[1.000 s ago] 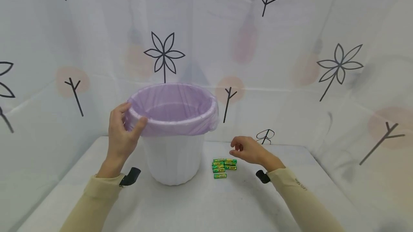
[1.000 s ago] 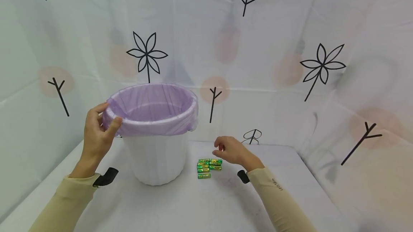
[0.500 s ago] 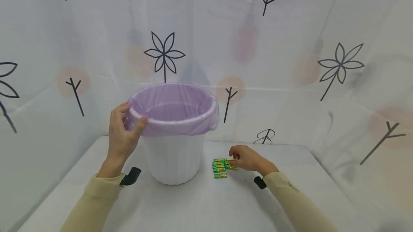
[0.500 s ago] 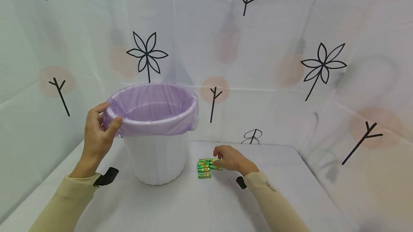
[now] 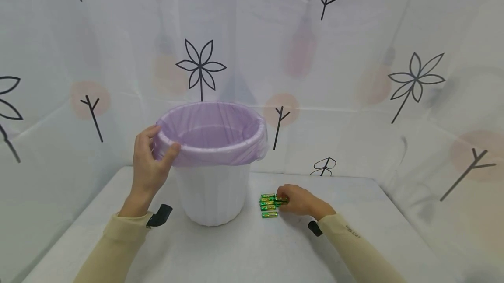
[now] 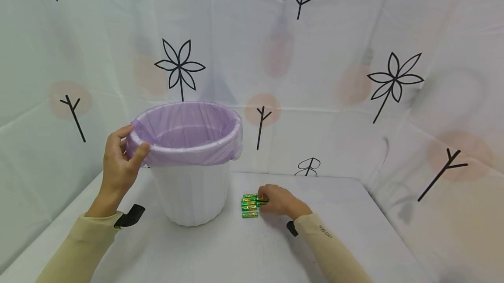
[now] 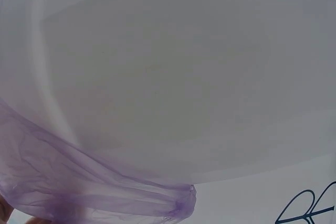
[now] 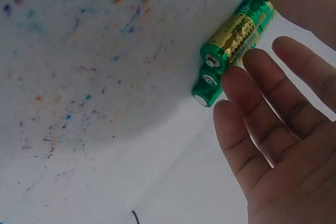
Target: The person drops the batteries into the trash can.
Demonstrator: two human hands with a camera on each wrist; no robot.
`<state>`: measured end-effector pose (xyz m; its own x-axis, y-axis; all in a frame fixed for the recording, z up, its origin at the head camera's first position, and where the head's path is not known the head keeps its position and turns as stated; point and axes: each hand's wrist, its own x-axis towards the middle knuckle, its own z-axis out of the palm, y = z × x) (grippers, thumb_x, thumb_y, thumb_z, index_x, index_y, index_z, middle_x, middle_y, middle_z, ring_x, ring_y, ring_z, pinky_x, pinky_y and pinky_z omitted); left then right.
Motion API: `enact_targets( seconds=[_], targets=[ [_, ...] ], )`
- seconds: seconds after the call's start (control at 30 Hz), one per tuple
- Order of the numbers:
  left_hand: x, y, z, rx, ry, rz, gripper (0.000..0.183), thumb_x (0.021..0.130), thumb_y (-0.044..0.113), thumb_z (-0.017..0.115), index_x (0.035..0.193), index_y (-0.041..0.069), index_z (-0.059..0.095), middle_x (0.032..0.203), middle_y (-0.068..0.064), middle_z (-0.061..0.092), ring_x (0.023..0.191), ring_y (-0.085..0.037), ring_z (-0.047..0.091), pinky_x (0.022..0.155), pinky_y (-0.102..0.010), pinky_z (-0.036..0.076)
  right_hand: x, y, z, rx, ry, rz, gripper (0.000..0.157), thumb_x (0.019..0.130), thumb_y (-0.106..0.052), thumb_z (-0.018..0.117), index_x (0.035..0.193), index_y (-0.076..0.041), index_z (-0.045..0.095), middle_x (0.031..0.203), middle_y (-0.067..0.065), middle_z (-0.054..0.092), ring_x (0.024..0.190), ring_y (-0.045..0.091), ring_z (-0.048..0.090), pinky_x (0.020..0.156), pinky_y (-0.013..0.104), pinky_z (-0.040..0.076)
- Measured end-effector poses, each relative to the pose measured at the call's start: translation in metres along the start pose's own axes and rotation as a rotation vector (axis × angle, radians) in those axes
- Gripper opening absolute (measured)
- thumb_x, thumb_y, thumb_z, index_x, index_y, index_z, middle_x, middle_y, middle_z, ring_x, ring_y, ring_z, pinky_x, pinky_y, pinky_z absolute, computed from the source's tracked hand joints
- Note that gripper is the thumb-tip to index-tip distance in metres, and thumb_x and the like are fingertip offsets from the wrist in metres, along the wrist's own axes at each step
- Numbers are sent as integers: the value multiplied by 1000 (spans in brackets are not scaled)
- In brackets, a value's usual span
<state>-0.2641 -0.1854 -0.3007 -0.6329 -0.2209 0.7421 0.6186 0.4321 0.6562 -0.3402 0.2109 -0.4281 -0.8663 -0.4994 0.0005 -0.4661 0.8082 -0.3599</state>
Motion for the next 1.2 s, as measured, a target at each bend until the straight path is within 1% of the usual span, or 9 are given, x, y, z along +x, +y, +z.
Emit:
enact_targets(
  seconds=[0.1,0.27,0.47,0.63,0.8,0.93,1.07,1.2],
  targets=[
    [0,-1,0,1,-3,0,63,79,24,70,132,0,46,132,-15,42,114,-30,44,93,-57,40,0,0,2,-33,-5,0,26,78,-21,76,100,-17,64,88,-9,56,83,12,49,80,36,44],
    [0,-1,0,7,-5,-2,63,80,25,70,132,1,46,132,-14,42,114,-29,44,92,-56,41,0,0,3,-50,-7,-17,24,78,-18,76,99,-16,63,86,-8,55,81,13,48,77,35,43],
    [0,0,0,2,-3,2,62,79,23,71,132,0,46,132,-15,43,113,-29,44,91,-56,41,1,1,6,-49,-14,-32,19,79,-17,76,92,-16,61,80,-6,52,77,13,46,68,32,39],
    [1,1,0,-8,-8,0,64,77,20,72,133,1,46,133,-16,42,115,-31,44,91,-57,40,0,3,7,-41,-29,-31,18,80,-16,75,91,-17,62,77,-6,51,75,12,46,66,31,38],
    [0,1,-1,0,-7,-5,64,78,22,71,133,1,46,133,-15,42,116,-31,44,92,-56,40,-3,2,6,8,-49,-47,18,80,-13,74,96,-16,64,77,-6,52,74,12,47,65,30,39],
    [0,1,-1,-1,-11,-5,64,78,22,71,132,1,46,133,-16,42,117,-31,44,93,-57,39,-6,1,5,65,-70,-40,20,81,-10,73,99,-14,65,79,-4,52,75,14,47,65,32,40],
    [0,0,-1,-6,-14,-5,64,77,21,71,133,1,46,134,-16,42,117,-31,43,93,-57,39,-6,1,5,94,-79,-22,20,82,-9,72,101,-12,64,81,-3,54,76,15,48,65,33,42],
    [0,0,-1,-12,-11,-4,64,77,21,71,132,1,46,133,-15,42,118,-31,43,93,-57,39,-6,0,6,100,-78,-12,20,82,-9,72,100,-13,65,82,-4,54,77,15,49,67,33,43]
  ],
)
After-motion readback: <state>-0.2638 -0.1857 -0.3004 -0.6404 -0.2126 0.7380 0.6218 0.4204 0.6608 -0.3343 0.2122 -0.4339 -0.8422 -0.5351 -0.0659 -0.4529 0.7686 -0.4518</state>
